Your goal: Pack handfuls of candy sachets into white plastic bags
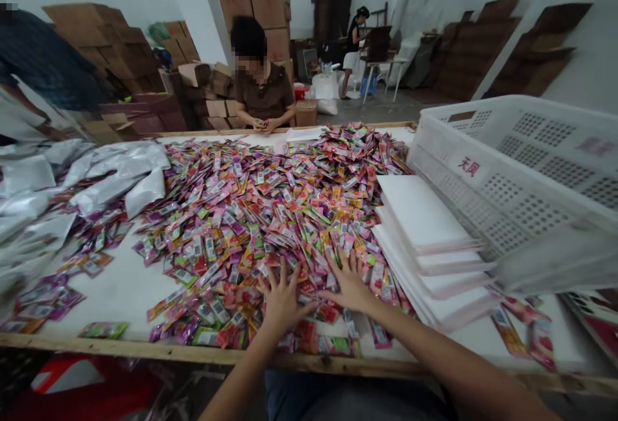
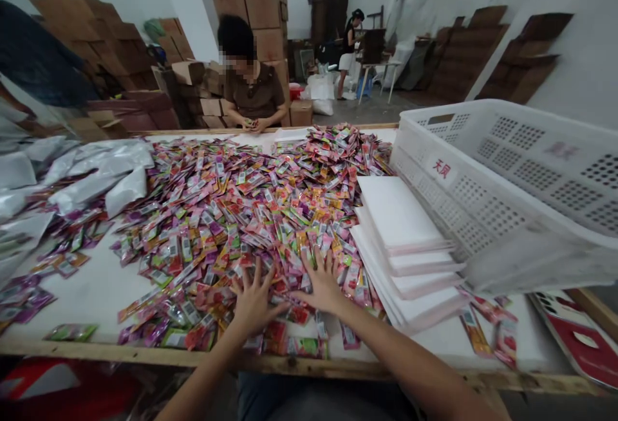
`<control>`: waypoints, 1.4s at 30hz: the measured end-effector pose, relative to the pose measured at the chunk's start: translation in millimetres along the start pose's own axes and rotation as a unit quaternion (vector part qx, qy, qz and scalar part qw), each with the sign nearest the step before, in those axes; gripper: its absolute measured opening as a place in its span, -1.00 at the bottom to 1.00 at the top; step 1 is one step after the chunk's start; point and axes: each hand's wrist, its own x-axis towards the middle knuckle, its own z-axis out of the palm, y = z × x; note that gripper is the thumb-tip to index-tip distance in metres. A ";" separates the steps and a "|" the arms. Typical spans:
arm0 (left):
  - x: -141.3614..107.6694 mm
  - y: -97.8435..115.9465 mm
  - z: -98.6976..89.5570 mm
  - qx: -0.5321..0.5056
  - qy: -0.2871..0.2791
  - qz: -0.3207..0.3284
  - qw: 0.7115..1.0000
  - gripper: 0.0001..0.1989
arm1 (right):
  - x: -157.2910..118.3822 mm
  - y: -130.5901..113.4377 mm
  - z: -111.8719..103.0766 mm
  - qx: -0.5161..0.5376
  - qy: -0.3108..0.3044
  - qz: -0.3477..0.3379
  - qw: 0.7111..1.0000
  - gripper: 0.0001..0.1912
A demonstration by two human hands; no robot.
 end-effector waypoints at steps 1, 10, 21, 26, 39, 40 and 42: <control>-0.9 -2.7 3.9 0.004 -0.006 0.002 1.000 -0.11 | -1.0 0.0 3.9 -0.012 -0.011 -0.006 1.000 -0.01; 65.0 -21.2 6.5 -0.008 -0.039 -0.034 0.999 -0.05 | 83.4 7.7 -13.3 0.001 -0.081 0.011 0.997 0.09; 29.2 -26.7 -20.4 -0.033 -0.093 0.041 0.994 -0.07 | 44.8 27.1 -45.6 0.039 -0.098 -0.002 0.994 -0.23; 7.9 -34.6 -19.9 -0.132 0.010 0.054 0.990 -0.40 | 5.5 44.8 -52.7 0.182 0.120 0.000 0.976 -0.61; 26.0 -4.9 -29.6 -0.119 0.038 0.063 0.990 -0.76 | -51.7 71.0 -59.1 0.221 0.166 0.088 0.957 -0.77; 32.0 2.9 -27.8 -0.077 0.019 0.051 0.996 -0.77 | -47.5 64.0 -58.1 0.197 0.127 0.090 0.968 -0.78; 40.4 17.1 -23.1 0.007 -0.018 0.020 1.000 -0.78 | -40.8 49.9 -53.7 0.118 0.032 0.090 0.988 -0.78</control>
